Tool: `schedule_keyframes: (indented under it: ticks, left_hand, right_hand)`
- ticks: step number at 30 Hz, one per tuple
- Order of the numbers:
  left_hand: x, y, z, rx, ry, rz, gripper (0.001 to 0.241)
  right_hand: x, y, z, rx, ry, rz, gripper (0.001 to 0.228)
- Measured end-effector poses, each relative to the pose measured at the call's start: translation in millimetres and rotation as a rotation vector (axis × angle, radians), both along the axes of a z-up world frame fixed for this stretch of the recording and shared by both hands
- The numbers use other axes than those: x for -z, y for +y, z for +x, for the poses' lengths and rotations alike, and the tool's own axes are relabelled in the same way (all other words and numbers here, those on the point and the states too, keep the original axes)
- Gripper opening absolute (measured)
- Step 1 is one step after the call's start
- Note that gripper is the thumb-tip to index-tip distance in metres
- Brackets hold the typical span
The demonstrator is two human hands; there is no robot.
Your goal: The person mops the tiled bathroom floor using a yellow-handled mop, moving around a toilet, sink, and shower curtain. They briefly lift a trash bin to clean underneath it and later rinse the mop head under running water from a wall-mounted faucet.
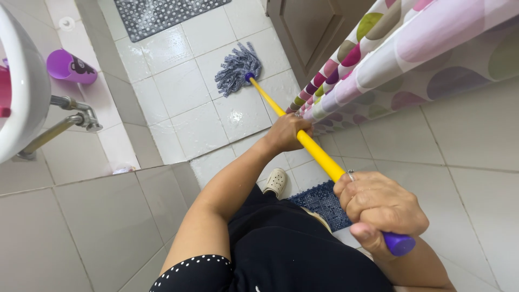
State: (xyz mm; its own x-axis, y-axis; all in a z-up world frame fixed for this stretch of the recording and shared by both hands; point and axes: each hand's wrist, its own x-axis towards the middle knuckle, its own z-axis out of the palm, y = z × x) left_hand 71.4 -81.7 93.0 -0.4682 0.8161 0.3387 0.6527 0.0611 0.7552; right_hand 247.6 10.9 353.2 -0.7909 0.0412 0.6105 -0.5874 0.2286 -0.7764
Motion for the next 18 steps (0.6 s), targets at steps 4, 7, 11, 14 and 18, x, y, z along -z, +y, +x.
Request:
schedule_keyframes:
  ticks: [4, 7, 11, 14, 18]
  left_hand:
    - [1.0, -40.6, -8.4, -0.098, -0.024, -0.088, 0.008]
    - [12.8, -83.8, -23.9, -0.236, 0.01, -0.141, 0.01]
    - [41.9, -146.2, -54.6, -0.408, 0.061, -0.178, 0.016]
    - [62.3, -192.5, -85.1, -0.568, 0.109, -0.326, 0.019]
    - [100.4, -235.2, -145.1, -0.817, 0.174, -0.58, 0.023]
  right_hand:
    - [2.6, -10.6, -22.0, -0.102, -0.024, -0.037, 0.039]
    - [18.1, -22.3, -53.0, -0.231, 0.007, -0.062, 0.035]
    - [68.6, -50.9, -101.8, -0.48, 0.112, -0.104, 0.027]
    - [105.8, -84.3, -143.6, -0.568, 0.129, -0.061, 0.022]
    - [151.7, -120.2, -206.0, -0.647, 0.072, 0.018, 0.025]
